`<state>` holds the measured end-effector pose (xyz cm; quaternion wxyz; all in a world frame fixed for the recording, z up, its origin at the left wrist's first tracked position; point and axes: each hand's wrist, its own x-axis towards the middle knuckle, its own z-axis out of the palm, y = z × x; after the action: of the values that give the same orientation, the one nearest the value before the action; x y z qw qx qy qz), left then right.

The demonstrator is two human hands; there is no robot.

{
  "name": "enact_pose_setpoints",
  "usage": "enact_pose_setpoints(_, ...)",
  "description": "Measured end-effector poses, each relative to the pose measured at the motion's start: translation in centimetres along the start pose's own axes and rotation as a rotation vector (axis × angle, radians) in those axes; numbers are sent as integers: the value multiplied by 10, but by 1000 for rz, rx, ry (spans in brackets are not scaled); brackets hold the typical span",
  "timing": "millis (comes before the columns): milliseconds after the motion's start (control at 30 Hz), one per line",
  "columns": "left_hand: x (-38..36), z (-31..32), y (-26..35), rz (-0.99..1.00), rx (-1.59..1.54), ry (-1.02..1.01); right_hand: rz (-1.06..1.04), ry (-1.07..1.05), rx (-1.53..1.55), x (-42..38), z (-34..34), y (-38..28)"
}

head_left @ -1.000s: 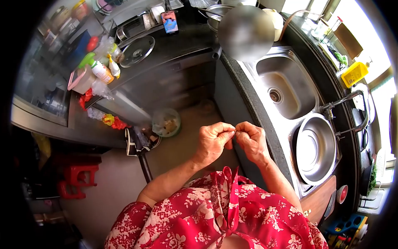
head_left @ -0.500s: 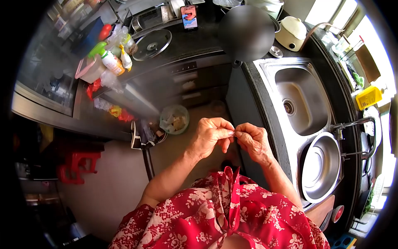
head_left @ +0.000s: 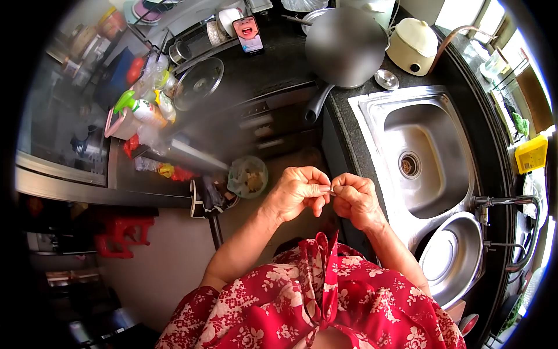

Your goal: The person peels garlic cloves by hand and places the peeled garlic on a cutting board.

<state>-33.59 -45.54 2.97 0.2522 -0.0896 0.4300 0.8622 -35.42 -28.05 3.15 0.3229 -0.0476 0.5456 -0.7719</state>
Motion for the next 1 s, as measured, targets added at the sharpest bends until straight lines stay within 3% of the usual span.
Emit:
enact_pose_setpoints(67,9,-1,-1,8,-46,-37,110,-9,306,7,-6,2)
enact_pose_setpoints(333,29,-2,22,4,18,19,79,157,288,36,-15,-11)
enact_pose_setpoints(500,48,-53,93,245,-55,158,-35,177,406,54,-21,-27)
enact_pose_setpoints(600,78,-104,157,332,94,219,-94,197,403,61,-21,-34)
enact_pose_setpoints(733,142,-169,220,193,271,337,-177,281,404,72,-14,-42)
enact_pose_setpoints(1000,235,-240,267,44,472,458,-253,440,379,82,-12,-43)
